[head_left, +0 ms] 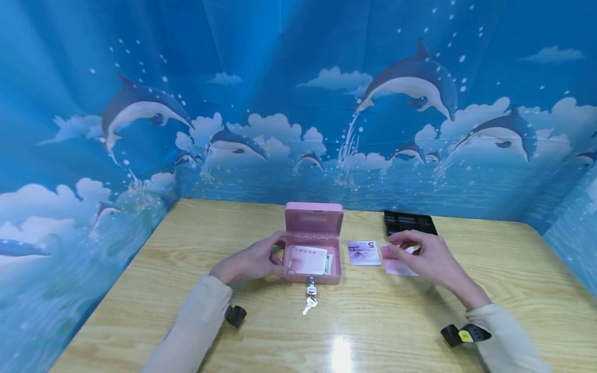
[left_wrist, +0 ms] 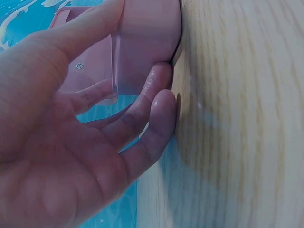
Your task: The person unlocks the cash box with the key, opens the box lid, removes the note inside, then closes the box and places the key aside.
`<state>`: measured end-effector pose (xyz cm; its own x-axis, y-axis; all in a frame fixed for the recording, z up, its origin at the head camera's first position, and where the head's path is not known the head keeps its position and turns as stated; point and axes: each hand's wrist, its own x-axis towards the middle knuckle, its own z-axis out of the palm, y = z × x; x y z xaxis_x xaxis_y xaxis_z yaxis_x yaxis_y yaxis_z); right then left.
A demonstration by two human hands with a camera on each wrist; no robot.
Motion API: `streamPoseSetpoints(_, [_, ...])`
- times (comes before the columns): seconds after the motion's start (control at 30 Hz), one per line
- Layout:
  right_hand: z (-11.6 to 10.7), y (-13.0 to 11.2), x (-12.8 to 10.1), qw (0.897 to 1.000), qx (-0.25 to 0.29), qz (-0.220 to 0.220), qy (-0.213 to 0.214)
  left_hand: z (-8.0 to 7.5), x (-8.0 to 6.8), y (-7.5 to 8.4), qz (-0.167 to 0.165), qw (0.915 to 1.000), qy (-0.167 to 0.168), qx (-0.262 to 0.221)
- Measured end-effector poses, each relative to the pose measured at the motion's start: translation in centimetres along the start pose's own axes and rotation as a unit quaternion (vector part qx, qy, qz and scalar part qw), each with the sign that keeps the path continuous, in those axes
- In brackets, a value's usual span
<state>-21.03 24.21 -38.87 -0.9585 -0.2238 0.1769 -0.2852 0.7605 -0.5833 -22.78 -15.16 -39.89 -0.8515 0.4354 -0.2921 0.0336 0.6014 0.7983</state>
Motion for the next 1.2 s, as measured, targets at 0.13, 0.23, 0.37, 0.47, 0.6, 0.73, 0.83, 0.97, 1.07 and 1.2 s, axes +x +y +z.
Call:
streamPoseSetpoints(0.13, [1.0,-0.5,0.5,0.999,0.025,-0.025,-0.001,0.0,0.1,0.0,-0.005,1.0000,0.002,0.000])
streamPoseSetpoints(0.23, [1.6,-1.0,0.8,0.998,0.037,-0.040,-0.008,0.0,0.1,0.1,-0.008,1.0000,0.004,0.003])
streamPoseSetpoints(0.37, [2.3,-1.7,1.2,0.998,0.043,-0.044,-0.014,0.0,0.2,0.0,-0.008,1.0000,0.004,0.003])
streamPoseSetpoints(0.47, [2.7,-2.3,1.4,0.997,0.046,-0.051,-0.018,0.0,0.2,0.0,-0.007,1.0000,0.003,0.004])
streamPoseSetpoints(0.6, [3.3,-3.1,1.8,0.996,0.049,-0.064,-0.025,0.0,0.1,0.0,-0.006,1.0000,0.002,0.006])
streamPoseSetpoints(0.73, [4.0,-4.0,2.3,0.994,0.059,-0.078,-0.040,0.0,0.1,0.0,-0.005,0.9999,0.001,0.010])
streamPoseSetpoints(0.83, [4.5,-4.7,2.5,0.993,0.065,-0.089,-0.051,0.0,0.1,0.0,-0.004,0.9999,0.000,0.012])
streamPoseSetpoints(0.97, [5.2,-5.4,2.8,0.991,0.064,-0.101,-0.062,0.0,0.1,0.1,-0.005,0.9999,0.001,0.010])
streamPoseSetpoints(1.07, [5.7,-5.9,3.1,0.990,0.065,-0.104,-0.076,0.0,0.1,0.0,-0.005,0.9999,0.001,0.009])
streamPoseSetpoints(1.2, [6.4,-6.2,3.6,0.987,0.070,-0.105,-0.098,-0.1,0.2,0.1,-0.009,0.9999,0.002,0.009])
